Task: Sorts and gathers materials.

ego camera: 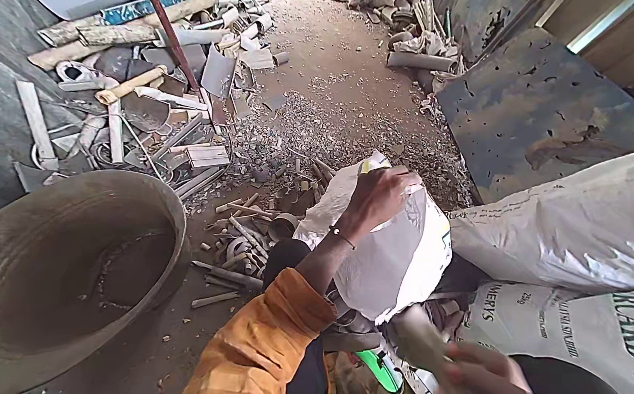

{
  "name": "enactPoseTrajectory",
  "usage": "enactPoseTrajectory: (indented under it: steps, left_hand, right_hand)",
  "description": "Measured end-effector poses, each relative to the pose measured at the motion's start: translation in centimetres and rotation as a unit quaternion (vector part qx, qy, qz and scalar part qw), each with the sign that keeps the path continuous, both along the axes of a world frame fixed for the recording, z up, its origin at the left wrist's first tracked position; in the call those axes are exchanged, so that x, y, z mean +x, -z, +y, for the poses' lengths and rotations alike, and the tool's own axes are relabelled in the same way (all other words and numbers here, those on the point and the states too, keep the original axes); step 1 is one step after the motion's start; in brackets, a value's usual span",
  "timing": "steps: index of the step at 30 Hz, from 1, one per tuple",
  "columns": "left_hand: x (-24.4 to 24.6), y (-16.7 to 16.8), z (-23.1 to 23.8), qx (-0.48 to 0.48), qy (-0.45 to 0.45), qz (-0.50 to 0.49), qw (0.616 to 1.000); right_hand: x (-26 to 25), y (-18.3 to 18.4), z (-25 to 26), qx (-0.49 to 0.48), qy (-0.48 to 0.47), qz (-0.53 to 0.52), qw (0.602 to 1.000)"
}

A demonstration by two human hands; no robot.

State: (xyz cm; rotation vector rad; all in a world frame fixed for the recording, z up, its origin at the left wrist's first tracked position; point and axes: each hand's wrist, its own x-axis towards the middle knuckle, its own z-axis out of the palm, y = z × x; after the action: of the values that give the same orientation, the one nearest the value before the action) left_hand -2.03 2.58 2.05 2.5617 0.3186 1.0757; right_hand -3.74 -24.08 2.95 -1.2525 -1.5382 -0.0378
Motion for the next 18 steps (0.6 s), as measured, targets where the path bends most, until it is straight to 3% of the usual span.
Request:
enactPoseTrajectory:
  steps: [1, 3, 4, 7, 10, 14, 16, 18]
  left_hand:
    - [0.3, -0.2, -0.2, 0.001, 0.004, -0.02, 1.0]
    - [0.6, -0.3, -0.5, 0.003, 0.001, -0.058, 0.998]
    - [0.6, -0.2, -0.8, 0.001, 0.0, -0.069, 0.998]
    - [0.3, -0.2, 0.2, -0.003, -0.006, -0.097, 0.995]
    - [-0.5, 0.5, 0.4, -0.011, -0.006, -0.082, 0.997]
    - [-0.6, 0.1, -1.6, -0.065, 0.087, -0.055, 0.993]
    - [-1.7, -1.1, -3.6, -0.149, 0.182, 0.023, 0.972]
    - [-3.4, -2.6, -4.8, -0.18, 0.272, 0.167, 0.93]
  right_hand:
    - [0.2, 1.3, 1.7, -0.005, 0.067, -0.09, 0.994]
    - [3.5, 5.1, 6.4, 0.025, 0.256, -0.256, 0.932]
    - [5.4, 6.6, 7.7, 0.001, 0.322, -0.272, 0.907]
    - [8.7, 6.8, 7.7, -0.037, 0.426, -0.222, 0.876]
    - [7.0, 7.3, 5.4, -0.073, 0.437, -0.144, 0.885]
    - [7.0, 12.9, 5.4, -0.197, 0.443, -0.009, 0.875]
    - [8.3, 15.4, 5.3, -0.231, 0.436, 0.095, 0.864]
    - [8.7, 16.7, 4.6, -0.24, 0.433, 0.227, 0.838]
